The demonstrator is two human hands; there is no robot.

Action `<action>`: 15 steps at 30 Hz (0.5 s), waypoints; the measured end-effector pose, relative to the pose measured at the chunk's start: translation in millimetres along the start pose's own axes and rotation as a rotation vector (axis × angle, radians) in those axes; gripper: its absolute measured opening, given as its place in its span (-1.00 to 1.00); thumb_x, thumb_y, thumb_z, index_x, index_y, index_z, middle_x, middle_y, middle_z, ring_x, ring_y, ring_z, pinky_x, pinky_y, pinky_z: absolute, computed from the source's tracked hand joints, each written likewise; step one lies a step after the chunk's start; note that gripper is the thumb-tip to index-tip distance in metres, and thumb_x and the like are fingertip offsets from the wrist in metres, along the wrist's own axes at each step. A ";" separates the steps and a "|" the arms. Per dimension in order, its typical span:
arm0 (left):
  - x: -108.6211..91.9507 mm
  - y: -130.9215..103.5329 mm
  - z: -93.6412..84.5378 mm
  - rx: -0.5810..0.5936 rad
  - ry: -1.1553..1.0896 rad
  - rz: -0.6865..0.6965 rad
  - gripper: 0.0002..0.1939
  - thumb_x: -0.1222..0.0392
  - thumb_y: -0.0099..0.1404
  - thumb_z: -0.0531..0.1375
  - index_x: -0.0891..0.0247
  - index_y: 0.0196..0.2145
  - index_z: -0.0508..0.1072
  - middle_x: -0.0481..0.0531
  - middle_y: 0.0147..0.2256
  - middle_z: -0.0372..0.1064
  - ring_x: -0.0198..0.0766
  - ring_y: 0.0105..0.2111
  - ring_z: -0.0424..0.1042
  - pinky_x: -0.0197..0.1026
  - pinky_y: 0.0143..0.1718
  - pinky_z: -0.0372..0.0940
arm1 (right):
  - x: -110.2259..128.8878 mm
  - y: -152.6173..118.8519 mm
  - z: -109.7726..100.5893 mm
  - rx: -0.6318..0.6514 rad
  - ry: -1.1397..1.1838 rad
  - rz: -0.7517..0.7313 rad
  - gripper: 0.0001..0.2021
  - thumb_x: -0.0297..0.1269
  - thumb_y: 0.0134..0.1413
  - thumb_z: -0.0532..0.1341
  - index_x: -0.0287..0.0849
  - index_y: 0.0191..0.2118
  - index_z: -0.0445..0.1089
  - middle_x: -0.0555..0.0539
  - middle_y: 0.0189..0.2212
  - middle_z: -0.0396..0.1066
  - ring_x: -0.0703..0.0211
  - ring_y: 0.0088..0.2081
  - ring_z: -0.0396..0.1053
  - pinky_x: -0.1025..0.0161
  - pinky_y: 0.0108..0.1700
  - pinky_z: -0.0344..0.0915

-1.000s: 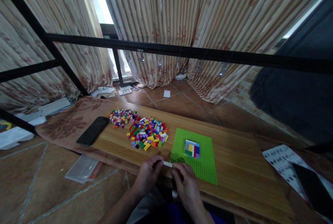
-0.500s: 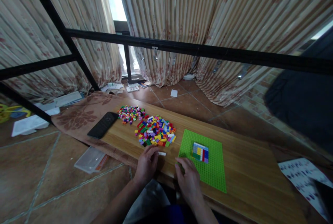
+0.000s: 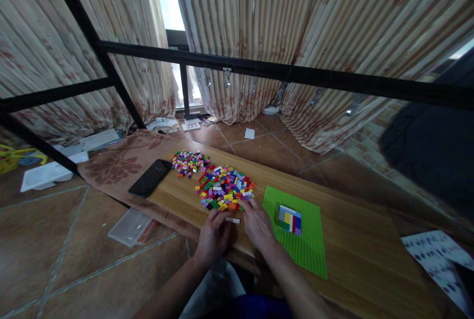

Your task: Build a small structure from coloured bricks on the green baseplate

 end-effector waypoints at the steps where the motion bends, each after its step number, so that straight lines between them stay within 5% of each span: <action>1: 0.4 0.0 0.5 -0.001 0.004 -0.004 -0.79 0.29 0.27 0.09 0.20 -0.15 0.43 0.10 -0.19 0.33 -0.23 -0.23 0.41 -0.18 -0.20 0.40 | 0.0 -0.5 0.0 0.009 -0.009 0.008 -0.59 -0.52 0.09 0.01 -0.02 0.01 0.35 -0.09 -0.18 0.38 0.11 -0.18 0.39 0.23 -0.16 0.26; 9: 3.8 -0.5 5.4 0.000 0.073 -0.012 -0.81 0.28 0.28 0.08 0.19 -0.16 0.42 0.08 -0.22 0.33 -0.23 -0.25 0.42 -0.18 -0.20 0.39 | -0.2 -15.1 -4.0 0.027 0.042 0.107 -0.90 -0.36 0.14 0.11 -0.09 -0.24 0.35 -0.06 -0.28 0.42 0.07 -0.19 0.39 0.21 -0.17 0.26; 15: 0.9 -0.6 5.1 -0.018 0.098 -0.014 -0.81 0.32 0.26 0.09 0.21 -0.17 0.41 0.08 -0.22 0.34 -0.23 -0.24 0.42 -0.20 -0.20 0.38 | -8.5 -19.4 -2.1 -0.049 0.070 0.122 -0.87 -0.31 0.15 0.09 -0.08 -0.23 0.36 -0.08 -0.27 0.45 0.06 -0.19 0.41 0.19 -0.15 0.27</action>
Point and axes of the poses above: each hand's wrist, its own y-axis towards the middle knuckle, its own z-axis out of the palm, x = y × z, the point moved 7 cm from there along y, towards the middle knuckle
